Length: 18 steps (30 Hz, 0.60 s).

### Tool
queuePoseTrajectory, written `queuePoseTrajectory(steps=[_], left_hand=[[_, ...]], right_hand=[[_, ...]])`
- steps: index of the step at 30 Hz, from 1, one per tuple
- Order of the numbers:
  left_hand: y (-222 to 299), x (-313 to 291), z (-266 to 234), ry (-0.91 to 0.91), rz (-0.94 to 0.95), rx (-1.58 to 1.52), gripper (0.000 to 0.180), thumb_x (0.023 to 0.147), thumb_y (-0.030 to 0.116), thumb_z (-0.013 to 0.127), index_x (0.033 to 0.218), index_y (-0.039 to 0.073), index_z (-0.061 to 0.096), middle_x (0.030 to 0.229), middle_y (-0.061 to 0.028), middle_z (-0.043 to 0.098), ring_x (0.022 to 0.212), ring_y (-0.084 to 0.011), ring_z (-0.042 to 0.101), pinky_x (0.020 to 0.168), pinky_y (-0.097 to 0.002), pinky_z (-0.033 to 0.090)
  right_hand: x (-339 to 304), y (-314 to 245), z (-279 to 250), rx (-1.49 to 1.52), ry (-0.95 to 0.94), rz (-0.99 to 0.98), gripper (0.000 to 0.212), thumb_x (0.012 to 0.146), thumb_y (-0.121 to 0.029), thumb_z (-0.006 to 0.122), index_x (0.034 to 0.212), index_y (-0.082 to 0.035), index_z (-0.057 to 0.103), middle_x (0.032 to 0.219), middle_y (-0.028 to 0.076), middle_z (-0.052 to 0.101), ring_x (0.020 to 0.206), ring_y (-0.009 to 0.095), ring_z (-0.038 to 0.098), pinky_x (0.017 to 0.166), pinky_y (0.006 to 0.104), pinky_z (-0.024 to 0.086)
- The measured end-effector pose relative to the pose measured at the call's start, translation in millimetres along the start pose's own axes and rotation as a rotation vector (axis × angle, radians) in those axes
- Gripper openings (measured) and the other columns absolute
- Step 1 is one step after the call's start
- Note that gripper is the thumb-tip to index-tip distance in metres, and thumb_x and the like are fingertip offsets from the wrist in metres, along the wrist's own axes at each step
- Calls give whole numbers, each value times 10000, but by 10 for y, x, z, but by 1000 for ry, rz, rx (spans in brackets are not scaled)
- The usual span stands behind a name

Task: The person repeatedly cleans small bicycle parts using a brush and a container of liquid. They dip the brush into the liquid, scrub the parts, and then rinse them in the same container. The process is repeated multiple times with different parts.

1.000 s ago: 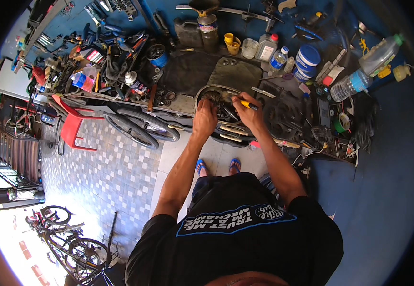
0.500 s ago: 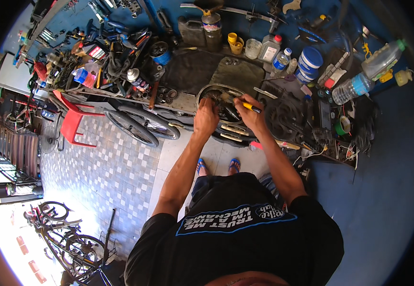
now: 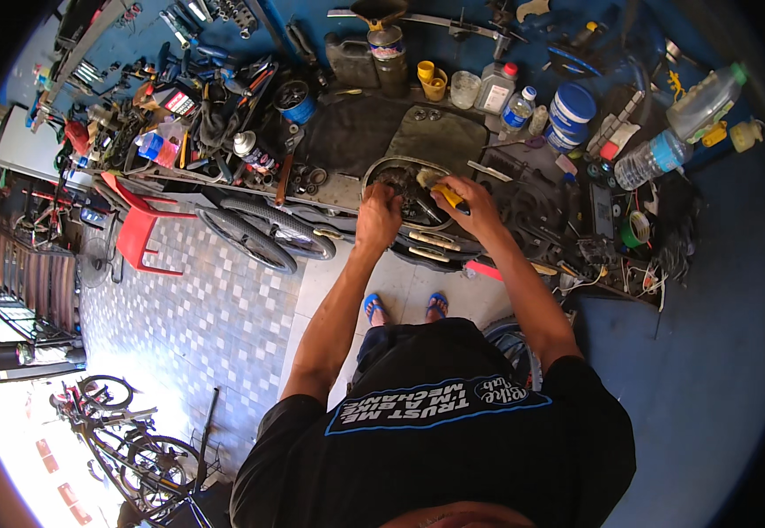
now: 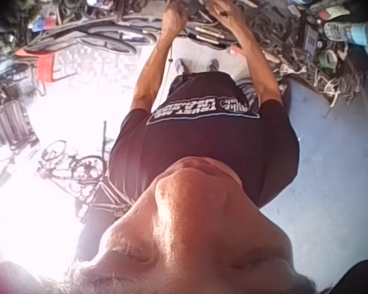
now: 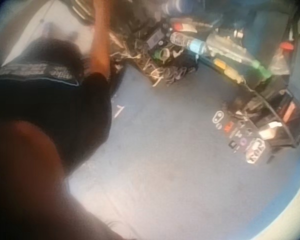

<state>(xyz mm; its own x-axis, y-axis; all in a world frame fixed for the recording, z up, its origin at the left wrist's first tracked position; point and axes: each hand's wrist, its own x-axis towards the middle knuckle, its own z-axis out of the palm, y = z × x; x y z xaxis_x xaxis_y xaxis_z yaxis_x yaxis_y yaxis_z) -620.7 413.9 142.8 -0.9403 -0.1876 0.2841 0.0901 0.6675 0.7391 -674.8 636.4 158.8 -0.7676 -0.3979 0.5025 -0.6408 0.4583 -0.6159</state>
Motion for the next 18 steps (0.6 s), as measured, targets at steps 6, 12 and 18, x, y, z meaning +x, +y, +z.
queuePoseTrajectory(steps=[6,12,18], left_hand=[[47,25,-9,-41,-57,16,203,881,94,734,1037,-12,659,977,-224,707,936,-436,684,826,-498,555],[203,95,-209,-92,-32,122,221,889,142,742,1058,15,676,964,-199,725,912,-410,705,792,-485,560],[1298,338,-869,47,254,234,164,929,140,719,1065,54,689,983,-174,703,870,-416,706,710,-487,570]], right_hand=[[176,248,9,289,-104,243,393,930,-286,791,1234,-64,681,926,91,732,785,204,692,742,349,546],[116,577,-365,-38,-248,273,361,900,-176,784,1242,-115,688,952,143,731,878,305,717,783,413,550],[-17,533,-327,-24,-357,290,297,901,-216,765,1174,-113,709,950,150,726,916,344,712,811,439,553]])
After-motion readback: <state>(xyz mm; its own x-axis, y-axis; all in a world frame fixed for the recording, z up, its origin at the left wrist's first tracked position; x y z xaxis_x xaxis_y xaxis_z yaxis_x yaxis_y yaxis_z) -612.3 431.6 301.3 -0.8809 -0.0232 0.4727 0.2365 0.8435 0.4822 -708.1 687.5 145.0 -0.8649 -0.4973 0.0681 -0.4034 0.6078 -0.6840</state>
